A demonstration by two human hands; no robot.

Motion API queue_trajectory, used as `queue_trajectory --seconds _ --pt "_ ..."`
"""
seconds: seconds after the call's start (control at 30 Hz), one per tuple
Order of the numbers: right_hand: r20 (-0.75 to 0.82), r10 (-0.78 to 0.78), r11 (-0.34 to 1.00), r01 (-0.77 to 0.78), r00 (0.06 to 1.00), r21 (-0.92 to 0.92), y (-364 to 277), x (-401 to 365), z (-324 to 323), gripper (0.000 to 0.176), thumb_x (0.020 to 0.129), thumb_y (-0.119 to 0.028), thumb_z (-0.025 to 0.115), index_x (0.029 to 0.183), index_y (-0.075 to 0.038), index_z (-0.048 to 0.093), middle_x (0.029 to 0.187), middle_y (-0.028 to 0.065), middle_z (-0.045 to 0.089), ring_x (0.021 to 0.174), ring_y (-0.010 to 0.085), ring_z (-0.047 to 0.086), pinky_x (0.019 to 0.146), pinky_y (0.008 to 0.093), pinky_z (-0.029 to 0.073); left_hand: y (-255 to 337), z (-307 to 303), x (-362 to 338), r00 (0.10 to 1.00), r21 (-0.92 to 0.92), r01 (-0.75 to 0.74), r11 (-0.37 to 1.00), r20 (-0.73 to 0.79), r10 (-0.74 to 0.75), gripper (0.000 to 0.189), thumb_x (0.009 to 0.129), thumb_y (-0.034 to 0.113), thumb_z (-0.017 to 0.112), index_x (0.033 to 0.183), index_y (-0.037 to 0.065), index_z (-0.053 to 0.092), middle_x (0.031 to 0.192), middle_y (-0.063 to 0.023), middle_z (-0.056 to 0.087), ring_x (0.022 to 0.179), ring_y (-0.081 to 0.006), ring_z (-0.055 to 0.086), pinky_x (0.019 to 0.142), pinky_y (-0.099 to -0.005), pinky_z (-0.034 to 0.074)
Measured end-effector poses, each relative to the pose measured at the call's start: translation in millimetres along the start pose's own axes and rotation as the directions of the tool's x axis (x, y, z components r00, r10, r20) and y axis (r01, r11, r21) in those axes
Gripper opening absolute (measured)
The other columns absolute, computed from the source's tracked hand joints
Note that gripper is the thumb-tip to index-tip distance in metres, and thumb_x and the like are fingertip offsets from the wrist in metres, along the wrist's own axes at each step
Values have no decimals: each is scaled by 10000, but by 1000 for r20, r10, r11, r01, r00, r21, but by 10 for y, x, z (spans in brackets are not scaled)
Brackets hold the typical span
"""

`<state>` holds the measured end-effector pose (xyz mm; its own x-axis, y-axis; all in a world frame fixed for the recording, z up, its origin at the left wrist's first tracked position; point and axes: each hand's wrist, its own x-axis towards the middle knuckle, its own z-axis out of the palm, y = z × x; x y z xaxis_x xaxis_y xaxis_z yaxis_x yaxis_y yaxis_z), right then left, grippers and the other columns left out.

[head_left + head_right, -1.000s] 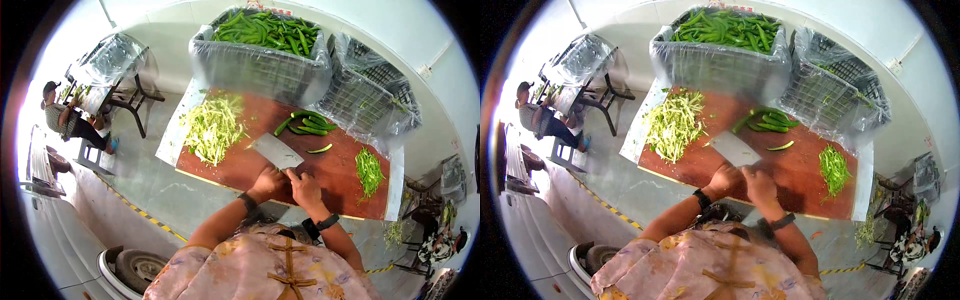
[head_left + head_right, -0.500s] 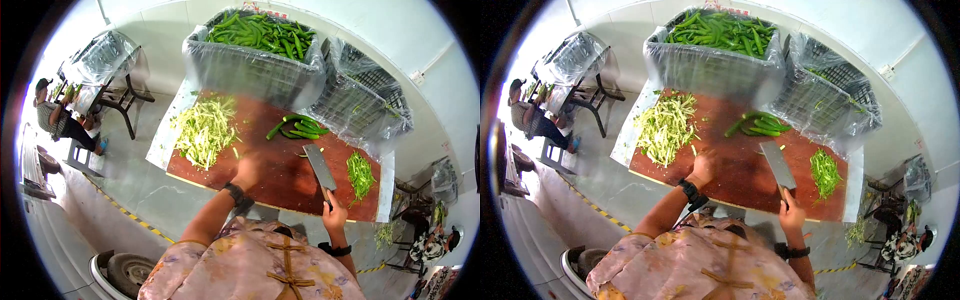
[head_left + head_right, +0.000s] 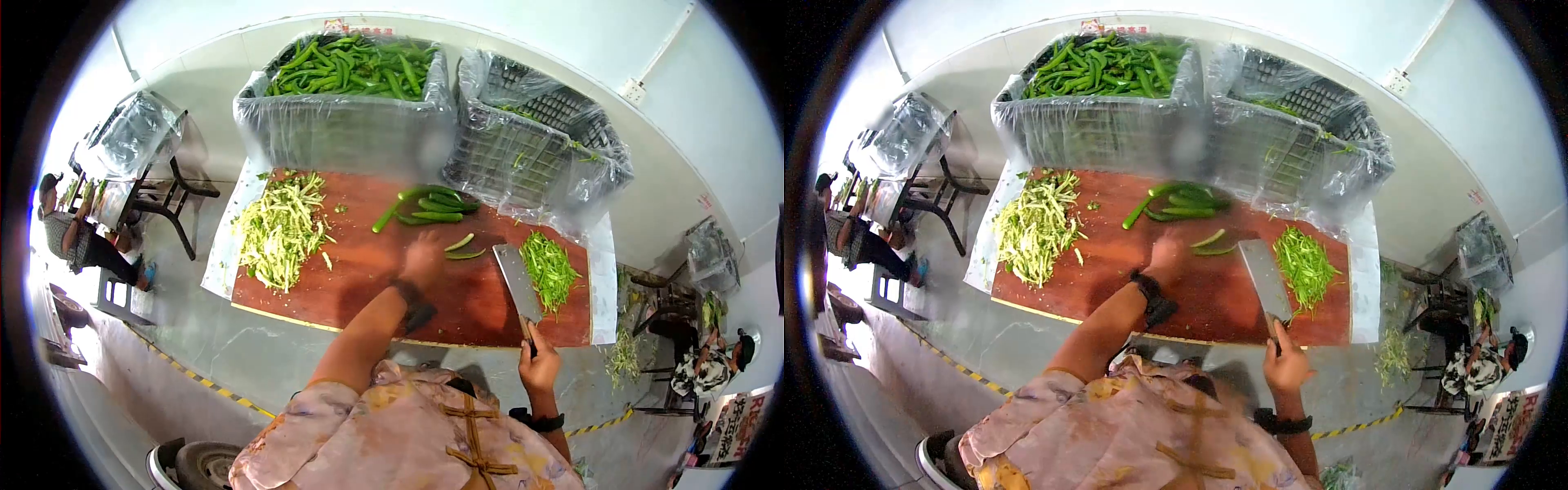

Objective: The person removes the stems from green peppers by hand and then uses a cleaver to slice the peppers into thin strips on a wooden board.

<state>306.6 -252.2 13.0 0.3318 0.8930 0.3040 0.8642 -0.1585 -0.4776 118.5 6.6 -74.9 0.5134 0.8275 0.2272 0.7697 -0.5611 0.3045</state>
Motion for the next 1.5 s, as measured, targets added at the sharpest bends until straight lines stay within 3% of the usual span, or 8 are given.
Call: queue_trajectory --seconds 0.07,0.27,0.37,0.57,0.7,0.9,1.23,1.5 --pt "26 -33 999 34 999 -4 21 -36 -16 373 805 -70 619 1178 -60 604 1028 219 638 913 364 634 771 372 509 -53 130 60 998 -129 52 990 -35 -57 260 753 113 563 1003 69 616 1050 -133 580 1032 -315 542 793 -455 484" --pt "182 -9 996 25 983 -88 28 -39 80 411 783 -88 618 1193 -100 602 982 203 647 849 364 633 730 403 511 -200 300 -126 997 24 -38 999 -71 40 251 794 114 513 1024 68 603 1047 -140 586 979 -316 560 818 -429 469" --pt "171 -136 988 146 976 -45 -25 29 213 415 774 -98 631 1188 -123 607 928 183 647 781 360 623 675 416 504 -292 -16 -364 999 8 11 1000 42 -11 279 786 129 539 1057 79 583 1044 -142 594 1004 -302 558 811 -424 477" --pt "307 -325 938 346 894 -14 -285 221 547 435 760 -113 658 1190 -145 599 806 140 604 679 326 592 594 419 481 -722 -347 -1097 904 -242 345 907 -174 -390 318 779 140 556 1093 109 591 932 -188 597 757 -388 605 653 -475 504" --pt "378 -465 870 493 801 26 -572 355 755 437 780 -155 655 1210 -175 577 740 123 553 673 318 582 580 426 470 -846 -373 -1395 856 -179 500 847 -46 -515 240 777 143 563 1003 137 645 935 -151 610 756 -370 611 647 -459 508" --pt "423 -569 786 618 706 25 -851 493 993 413 797 -139 636 1206 -155 581 755 128 539 692 322 578 592 427 469 -796 -337 -1633 885 -107 326 939 -315 -343 182 757 128 599 922 144 676 901 -72 584 793 -286 599 641 -400 516" --pt "456 -547 772 634 702 -50 -919 511 1007 407 802 -132 632 1207 -149 594 751 129 535 683 315 572 605 424 471 -747 -380 -1712 921 -80 272 959 -266 -284 209 776 105 578 966 48 643 1032 -126 581 908 -317 558 765 -396 495" --pt "451 -557 767 641 698 -44 -877 424 982 398 806 -132 629 1202 -153 599 727 120 511 683 308 567 593 422 465 -720 -394 -1714 886 -52 280 959 -370 -279 145 745 125 613 879 83 646 893 -99 569 842 -299 551 716 -399 492"
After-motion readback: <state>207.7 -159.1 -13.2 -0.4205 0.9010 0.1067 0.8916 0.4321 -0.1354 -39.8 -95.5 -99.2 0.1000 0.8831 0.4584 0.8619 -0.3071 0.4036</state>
